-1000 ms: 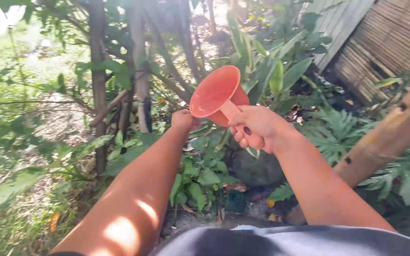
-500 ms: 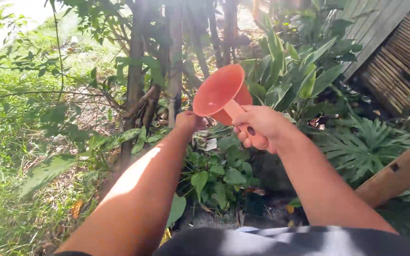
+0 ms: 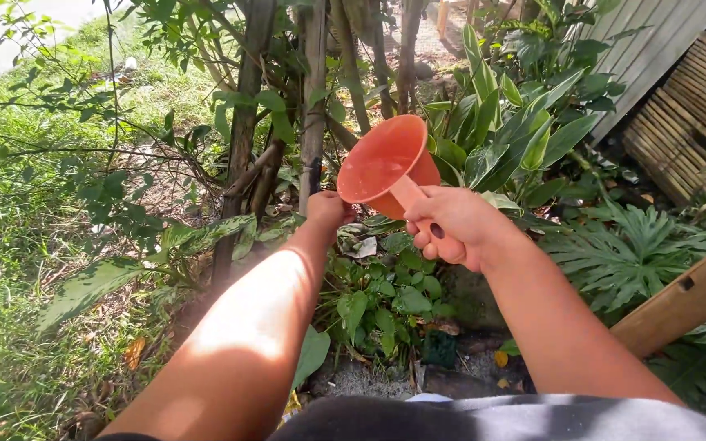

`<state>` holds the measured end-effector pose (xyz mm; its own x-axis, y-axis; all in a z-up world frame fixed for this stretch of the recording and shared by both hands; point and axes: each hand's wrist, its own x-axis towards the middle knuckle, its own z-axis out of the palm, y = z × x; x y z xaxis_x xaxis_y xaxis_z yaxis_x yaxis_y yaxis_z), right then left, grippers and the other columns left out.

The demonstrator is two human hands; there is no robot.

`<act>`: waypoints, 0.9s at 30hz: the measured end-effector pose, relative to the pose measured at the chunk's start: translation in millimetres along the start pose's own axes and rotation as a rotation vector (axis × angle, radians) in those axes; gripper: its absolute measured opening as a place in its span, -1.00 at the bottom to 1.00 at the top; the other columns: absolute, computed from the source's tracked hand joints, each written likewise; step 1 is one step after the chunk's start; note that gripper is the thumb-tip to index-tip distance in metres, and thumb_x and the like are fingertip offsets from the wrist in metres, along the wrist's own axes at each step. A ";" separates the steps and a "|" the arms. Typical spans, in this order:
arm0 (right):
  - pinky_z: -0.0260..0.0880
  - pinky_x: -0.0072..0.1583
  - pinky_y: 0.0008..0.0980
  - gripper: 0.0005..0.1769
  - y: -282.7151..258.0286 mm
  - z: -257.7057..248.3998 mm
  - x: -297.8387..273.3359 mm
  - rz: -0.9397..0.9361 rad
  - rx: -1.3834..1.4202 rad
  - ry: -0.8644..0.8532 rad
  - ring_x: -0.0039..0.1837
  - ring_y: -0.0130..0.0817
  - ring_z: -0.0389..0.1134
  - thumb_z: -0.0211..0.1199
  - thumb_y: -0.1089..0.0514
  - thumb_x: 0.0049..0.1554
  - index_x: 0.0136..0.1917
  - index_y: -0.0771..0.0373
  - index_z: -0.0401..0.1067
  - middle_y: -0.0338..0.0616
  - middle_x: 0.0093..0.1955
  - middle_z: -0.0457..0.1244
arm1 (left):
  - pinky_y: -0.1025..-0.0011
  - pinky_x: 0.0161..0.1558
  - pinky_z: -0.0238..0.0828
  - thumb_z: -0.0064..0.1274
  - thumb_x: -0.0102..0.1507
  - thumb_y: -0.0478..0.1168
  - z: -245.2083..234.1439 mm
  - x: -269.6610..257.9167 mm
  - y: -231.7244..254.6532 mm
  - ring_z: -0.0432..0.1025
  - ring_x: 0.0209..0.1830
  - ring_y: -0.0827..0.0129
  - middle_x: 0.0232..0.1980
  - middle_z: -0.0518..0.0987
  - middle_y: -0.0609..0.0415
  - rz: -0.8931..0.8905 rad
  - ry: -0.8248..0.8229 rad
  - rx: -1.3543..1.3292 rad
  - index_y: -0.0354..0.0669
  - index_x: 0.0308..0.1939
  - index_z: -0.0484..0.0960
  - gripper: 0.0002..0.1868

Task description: Watering outdoor plants using a plastic scoop and a bucket of water.

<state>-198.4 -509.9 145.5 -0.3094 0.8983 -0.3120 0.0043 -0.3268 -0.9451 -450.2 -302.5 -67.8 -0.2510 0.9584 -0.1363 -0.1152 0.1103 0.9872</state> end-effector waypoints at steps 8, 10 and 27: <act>0.21 -0.42 -0.45 -0.70 10.6 9.1 0.6 -0.008 0.002 -0.002 -0.38 -0.46 0.18 0.14 0.29 0.11 0.15 0.23 0.39 -0.19 -0.30 0.18 | 0.38 -0.43 0.52 0.06 0.32 -0.30 -11.3 -20.7 10.4 0.53 -0.46 0.30 -0.35 0.64 -0.06 -0.023 -0.045 -0.009 -0.40 -0.16 0.67 -0.82; 0.23 -0.42 -0.43 -0.70 10.1 13.4 -3.0 -0.015 -0.016 -0.001 -0.38 -0.46 0.19 0.14 0.29 0.11 0.14 0.24 0.40 -0.19 -0.30 0.18 | 0.40 -0.43 0.55 0.03 0.32 -0.29 -12.1 -26.4 12.4 0.54 -0.46 0.31 -0.35 0.65 -0.05 -0.034 -0.034 0.024 -0.40 -0.16 0.68 -0.80; 0.24 -0.41 -0.41 -0.68 12.4 26.8 -17.9 -0.010 -0.066 0.061 -0.39 -0.45 0.18 0.12 0.31 0.13 0.18 0.30 0.40 -0.18 -0.30 0.17 | 0.39 -0.36 0.60 0.12 0.28 -0.30 -2.8 -42.4 23.8 0.58 -0.44 0.36 -0.33 0.68 -0.03 -0.069 0.054 0.037 -0.37 -0.21 0.68 -0.86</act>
<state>-218.2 -537.9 142.0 -0.2510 0.9183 -0.3060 0.0648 -0.2995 -0.9519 -445.0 -341.3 -38.8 -0.2956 0.9325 -0.2077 -0.0987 0.1864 0.9775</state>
